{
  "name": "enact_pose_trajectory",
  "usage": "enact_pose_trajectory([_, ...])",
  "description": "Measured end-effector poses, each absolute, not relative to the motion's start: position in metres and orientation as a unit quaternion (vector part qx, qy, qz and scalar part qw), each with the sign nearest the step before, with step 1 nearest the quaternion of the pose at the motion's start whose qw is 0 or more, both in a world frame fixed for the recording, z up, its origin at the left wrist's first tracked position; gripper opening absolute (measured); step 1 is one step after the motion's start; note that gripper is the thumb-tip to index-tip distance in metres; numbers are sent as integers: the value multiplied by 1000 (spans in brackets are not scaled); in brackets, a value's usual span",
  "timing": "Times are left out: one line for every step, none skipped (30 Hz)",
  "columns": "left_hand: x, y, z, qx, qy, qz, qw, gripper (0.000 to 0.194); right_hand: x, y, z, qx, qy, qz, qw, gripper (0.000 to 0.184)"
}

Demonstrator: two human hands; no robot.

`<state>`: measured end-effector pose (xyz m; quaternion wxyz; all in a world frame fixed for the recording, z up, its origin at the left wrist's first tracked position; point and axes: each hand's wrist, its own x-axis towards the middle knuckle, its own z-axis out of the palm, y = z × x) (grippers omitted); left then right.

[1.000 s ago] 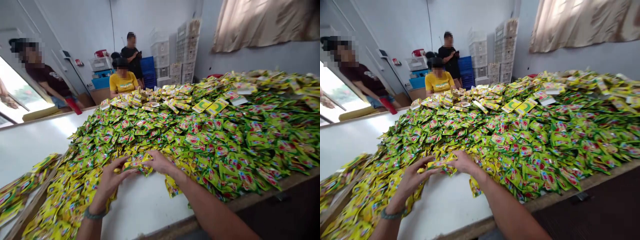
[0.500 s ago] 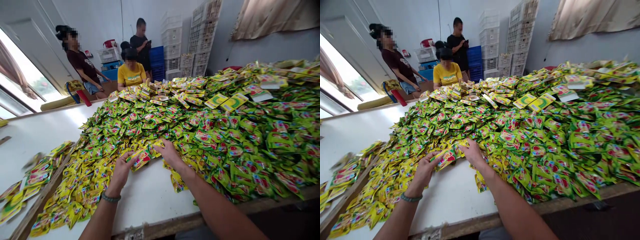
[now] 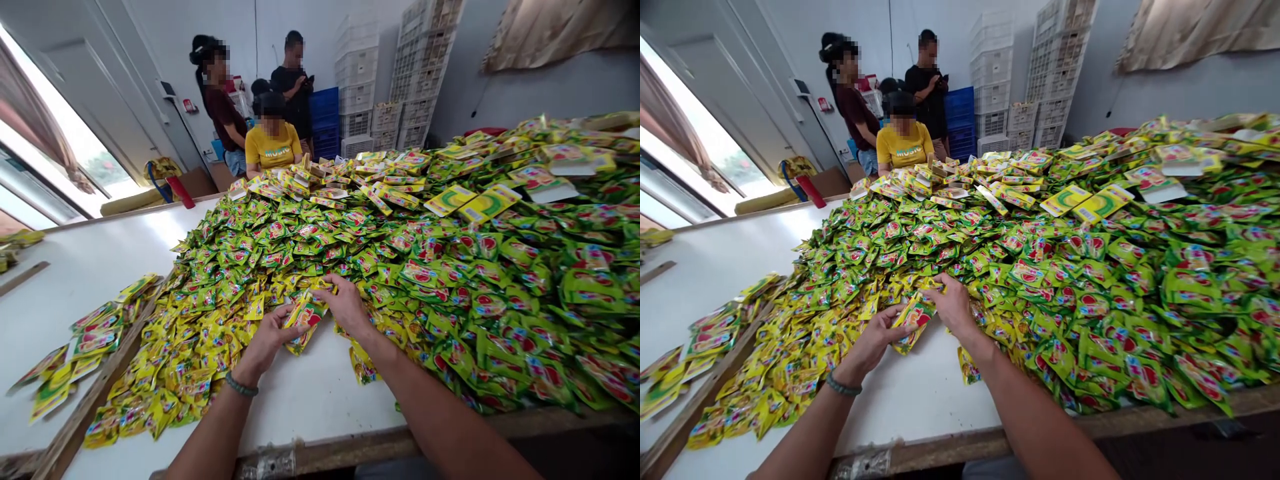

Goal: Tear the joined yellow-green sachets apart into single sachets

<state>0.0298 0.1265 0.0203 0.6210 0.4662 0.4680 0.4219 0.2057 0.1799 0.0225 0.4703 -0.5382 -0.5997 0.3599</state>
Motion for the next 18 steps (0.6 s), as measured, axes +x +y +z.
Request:
enact_pose_trajectory([32, 126, 20, 464, 462, 426, 624, 45, 205, 180, 22, -549, -588, 354, 477, 32])
enact_pose_trajectory([33, 126, 19, 461, 460, 430, 625, 45, 204, 181, 21, -559, -574, 352, 484, 33])
enact_pose_trajectory([34, 127, 18, 460, 459, 432, 625, 46, 204, 181, 20, -564, -563, 356, 488, 35])
enact_pose_trajectory([35, 127, 18, 460, 461, 433, 624, 46, 204, 181, 19, -564, -556, 365, 489, 36])
enact_pose_trajectory([35, 127, 17, 461, 463, 435, 620, 45, 203, 181, 18, -562, -556, 372, 486, 36])
enact_pose_trajectory([35, 127, 17, 462, 464, 439, 615, 44, 202, 180, 18, -558, -562, 376, 481, 36])
enact_pose_trajectory([35, 127, 16, 463, 464, 446, 610, 43, 201, 179, 18, -551, -573, 376, 475, 35])
enact_pose_trajectory([34, 128, 16, 459, 463, 454, 607, 42, 200, 178, 18, -544, -587, 371, 471, 33])
enact_pose_trajectory([33, 128, 15, 453, 462, 460, 608, 41, 199, 176, 18, -535, -603, 361, 469, 32])
enact_pose_trajectory([31, 128, 15, 444, 462, 465, 611, 40, 198, 175, 19, -526, -619, 346, 469, 30])
enact_pose_trajectory([30, 128, 16, 435, 462, 467, 615, 40, 197, 173, 19, -516, -635, 331, 469, 29])
enact_pose_trajectory([28, 128, 16, 427, 463, 469, 619, 39, 197, 173, 20, -502, -655, 320, 465, 28])
enact_pose_trajectory([26, 128, 17, 421, 466, 469, 622, 39, 198, 172, 21, -486, -677, 312, 456, 28])
enact_pose_trajectory([25, 128, 19, 417, 468, 466, 625, 39, 199, 172, 22, -470, -699, 306, 443, 27])
enact_pose_trajectory([24, 129, 20, 414, 472, 460, 628, 40, 200, 172, 23, -455, -721, 301, 427, 26])
enact_pose_trajectory([23, 129, 21, 410, 475, 454, 632, 40, 201, 171, 23, -443, -739, 298, 410, 25])
enact_pose_trajectory([22, 129, 22, 405, 480, 449, 636, 40, 202, 171, 23, -431, -756, 298, 393, 25])
enact_pose_trajectory([22, 129, 23, 399, 485, 447, 638, 40, 202, 171, 23, -421, -766, 303, 380, 25])
